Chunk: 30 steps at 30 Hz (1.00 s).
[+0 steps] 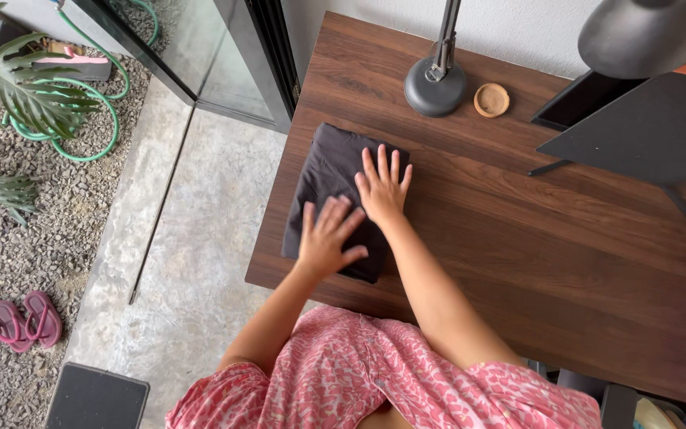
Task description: The person folds several pieces of clothing on a wooden desk, including a dark brown garment, a light gray item, and a blue floral piece. Each item is smoothed, folded into a compact rectangle, and stacked on the desk.
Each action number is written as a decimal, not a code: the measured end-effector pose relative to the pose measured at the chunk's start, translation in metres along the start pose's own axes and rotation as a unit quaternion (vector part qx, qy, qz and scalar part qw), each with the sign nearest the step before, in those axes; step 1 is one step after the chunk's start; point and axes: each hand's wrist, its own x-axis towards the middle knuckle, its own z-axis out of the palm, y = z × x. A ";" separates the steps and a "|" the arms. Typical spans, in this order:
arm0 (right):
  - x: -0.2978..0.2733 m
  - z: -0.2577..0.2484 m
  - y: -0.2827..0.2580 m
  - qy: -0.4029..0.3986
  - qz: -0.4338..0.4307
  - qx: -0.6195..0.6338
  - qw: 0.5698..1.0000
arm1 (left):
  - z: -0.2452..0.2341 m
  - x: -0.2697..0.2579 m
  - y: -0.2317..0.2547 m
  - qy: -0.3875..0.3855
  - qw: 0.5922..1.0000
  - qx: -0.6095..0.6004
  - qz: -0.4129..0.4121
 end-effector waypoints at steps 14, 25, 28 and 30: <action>-0.084 -0.025 -0.044 0.027 -0.084 0.032 0.996 | 0.037 0.067 -0.067 0.060 0.998 0.005 -0.020; -0.124 -0.019 -0.005 0.065 0.028 0.229 0.971 | 0.052 0.047 -0.092 0.154 0.921 -0.218 -0.283; -0.118 -0.012 0.020 -0.033 0.355 0.511 0.782 | 0.048 0.025 -0.097 0.011 0.824 -0.328 -0.462; -0.102 -0.008 0.039 -0.108 0.374 0.531 0.753 | 0.049 0.018 -0.101 -0.053 0.778 -0.397 -0.484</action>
